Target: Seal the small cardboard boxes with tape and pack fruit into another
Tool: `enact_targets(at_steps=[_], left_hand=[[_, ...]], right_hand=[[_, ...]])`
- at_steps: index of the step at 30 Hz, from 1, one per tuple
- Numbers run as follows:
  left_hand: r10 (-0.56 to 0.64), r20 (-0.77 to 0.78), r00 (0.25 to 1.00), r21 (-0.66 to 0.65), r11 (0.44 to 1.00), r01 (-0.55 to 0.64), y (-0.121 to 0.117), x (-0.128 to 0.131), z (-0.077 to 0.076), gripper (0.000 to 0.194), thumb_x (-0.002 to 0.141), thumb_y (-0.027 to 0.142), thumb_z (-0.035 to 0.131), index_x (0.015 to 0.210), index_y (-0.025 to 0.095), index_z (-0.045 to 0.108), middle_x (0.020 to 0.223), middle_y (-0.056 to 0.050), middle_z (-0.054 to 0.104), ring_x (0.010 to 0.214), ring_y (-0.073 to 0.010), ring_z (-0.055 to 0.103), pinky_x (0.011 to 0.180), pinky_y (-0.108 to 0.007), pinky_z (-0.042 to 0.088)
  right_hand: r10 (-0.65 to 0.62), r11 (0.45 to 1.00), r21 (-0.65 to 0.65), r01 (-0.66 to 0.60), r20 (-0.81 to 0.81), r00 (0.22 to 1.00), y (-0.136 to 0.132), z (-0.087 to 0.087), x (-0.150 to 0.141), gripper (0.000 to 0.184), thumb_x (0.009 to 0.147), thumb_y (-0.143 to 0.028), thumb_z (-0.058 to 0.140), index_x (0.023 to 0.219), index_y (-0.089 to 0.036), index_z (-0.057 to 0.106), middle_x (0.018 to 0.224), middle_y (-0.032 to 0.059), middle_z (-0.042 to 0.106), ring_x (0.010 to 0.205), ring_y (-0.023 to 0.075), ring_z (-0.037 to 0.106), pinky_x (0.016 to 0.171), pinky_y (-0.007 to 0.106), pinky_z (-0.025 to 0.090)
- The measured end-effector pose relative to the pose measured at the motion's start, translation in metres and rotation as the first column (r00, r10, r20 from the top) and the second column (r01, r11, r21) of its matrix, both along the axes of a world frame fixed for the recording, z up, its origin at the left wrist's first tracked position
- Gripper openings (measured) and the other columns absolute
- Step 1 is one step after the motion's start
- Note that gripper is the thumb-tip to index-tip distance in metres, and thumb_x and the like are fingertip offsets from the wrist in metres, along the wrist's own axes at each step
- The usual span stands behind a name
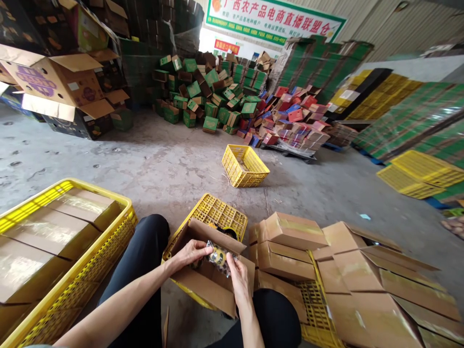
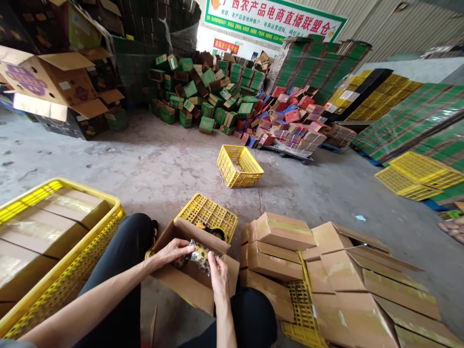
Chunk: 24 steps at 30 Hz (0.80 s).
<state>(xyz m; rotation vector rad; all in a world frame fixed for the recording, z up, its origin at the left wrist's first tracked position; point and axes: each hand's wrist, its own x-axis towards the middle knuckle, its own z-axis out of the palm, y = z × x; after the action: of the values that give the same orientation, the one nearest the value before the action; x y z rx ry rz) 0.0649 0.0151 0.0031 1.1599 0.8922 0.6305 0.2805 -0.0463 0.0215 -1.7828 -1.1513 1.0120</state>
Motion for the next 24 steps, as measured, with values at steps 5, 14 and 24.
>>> enact_targets(at_steps=[5,14,24], left_hand=[[-0.027,0.1,0.995,-0.028,0.999,0.03,-0.002,-0.002,0.004,0.066,0.082,0.072,0.074,0.113,0.014,0.078,0.094,-0.006,0.073,0.078,-0.0157,0.06,0.067,-0.023,0.04],[-0.036,0.288,0.957,-0.186,0.978,0.093,-0.006,-0.001,0.004,0.078,0.074,0.057,0.089,0.136,0.015,0.068,0.117,-0.015,0.073,0.098,-0.0241,0.069,0.083,-0.032,0.053],[0.05,0.291,0.955,-0.229,0.973,0.019,-0.006,0.0,0.006,0.066,0.069,0.06,0.092,0.115,0.014,0.075,0.103,-0.01,0.072,0.087,-0.0179,0.067,0.076,-0.026,0.051]], right_hand=[[-0.008,0.999,-0.04,0.007,-0.036,0.999,0.0,0.005,-0.002,0.065,0.076,-0.085,0.06,0.07,-0.022,0.074,0.069,0.0047,0.073,0.074,0.0262,0.069,0.065,0.03,0.052],[0.014,0.999,-0.051,-0.015,-0.028,1.0,-0.001,0.008,-0.003,0.069,0.076,-0.087,0.058,0.072,-0.02,0.075,0.072,0.0068,0.075,0.077,0.0268,0.069,0.066,0.03,0.053],[-0.041,0.997,0.045,0.056,-0.285,0.958,0.004,-0.014,-0.003,0.081,0.069,-0.078,0.077,0.13,-0.025,0.071,0.13,0.0128,0.074,0.117,0.0345,0.071,0.09,0.041,0.062]])
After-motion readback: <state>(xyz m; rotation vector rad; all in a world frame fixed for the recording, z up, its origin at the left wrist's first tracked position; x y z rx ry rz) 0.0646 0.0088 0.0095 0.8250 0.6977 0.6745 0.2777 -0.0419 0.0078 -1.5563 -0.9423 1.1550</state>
